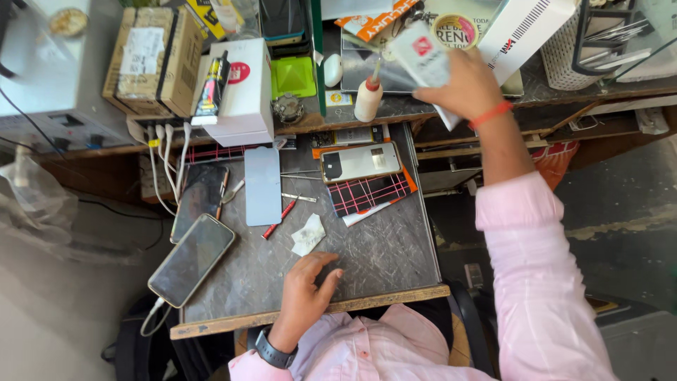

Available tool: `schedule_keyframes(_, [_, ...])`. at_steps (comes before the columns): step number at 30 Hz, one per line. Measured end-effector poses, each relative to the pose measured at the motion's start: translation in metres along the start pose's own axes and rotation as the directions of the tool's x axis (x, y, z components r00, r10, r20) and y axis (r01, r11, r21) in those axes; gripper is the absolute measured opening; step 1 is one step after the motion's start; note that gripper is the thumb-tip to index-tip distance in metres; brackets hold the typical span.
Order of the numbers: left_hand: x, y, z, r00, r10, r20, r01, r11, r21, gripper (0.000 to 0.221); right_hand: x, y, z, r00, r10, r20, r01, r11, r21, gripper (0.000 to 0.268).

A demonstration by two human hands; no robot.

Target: The person removes a rubber band from a smartphone, cleans the screen with a cloth, and uses a prying tool to open the device's back cover. They proceed to inspect the internal components, including the battery and circuit board, using tweezers.

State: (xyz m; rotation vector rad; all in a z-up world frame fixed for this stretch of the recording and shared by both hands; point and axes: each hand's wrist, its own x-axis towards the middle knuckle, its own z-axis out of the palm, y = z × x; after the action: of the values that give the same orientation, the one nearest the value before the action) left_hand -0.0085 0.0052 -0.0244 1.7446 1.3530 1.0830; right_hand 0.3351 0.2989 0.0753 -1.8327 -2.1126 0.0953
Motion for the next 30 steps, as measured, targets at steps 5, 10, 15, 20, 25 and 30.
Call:
schedule_keyframes(5, [0.002,0.007,0.0,0.998,-0.049,0.045,0.05,0.998,-0.033,0.032,-0.119,-0.01,-0.017,1.0,0.009,-0.019,0.001,0.883,0.469,0.077])
schedule_keyframes(10, [0.014,0.036,0.003,0.988,0.098,0.124,-0.063,0.963,-0.261,0.09,-0.223,-0.084,0.034,0.945,-0.283,0.165,0.04,0.6,0.799,0.094])
schedule_keyframes(15, [0.033,0.049,0.002,0.968,0.159,0.193,-0.119,0.972,-0.205,0.105,-0.258,-0.124,0.064,0.906,-0.392,0.158,0.12,0.597,0.793,0.086])
schedule_keyframes(20, [0.028,0.044,-0.002,0.975,0.168,0.144,-0.154,0.983,-0.1,0.092,-0.255,-0.126,0.03,0.894,-0.418,0.159,0.095,0.524,0.847,0.095])
schedule_keyframes(25, [0.03,0.044,-0.01,0.958,0.275,0.086,-0.288,0.909,0.301,0.093,-0.259,-0.128,-0.016,0.934,-0.358,-0.024,0.228,0.541,0.809,0.036])
schedule_keyframes(30, [0.028,0.061,-0.009,0.953,0.275,0.125,-0.302,0.849,0.433,0.095,-0.241,-0.14,-0.009,0.939,-0.337,0.074,0.225,0.762,0.607,0.024])
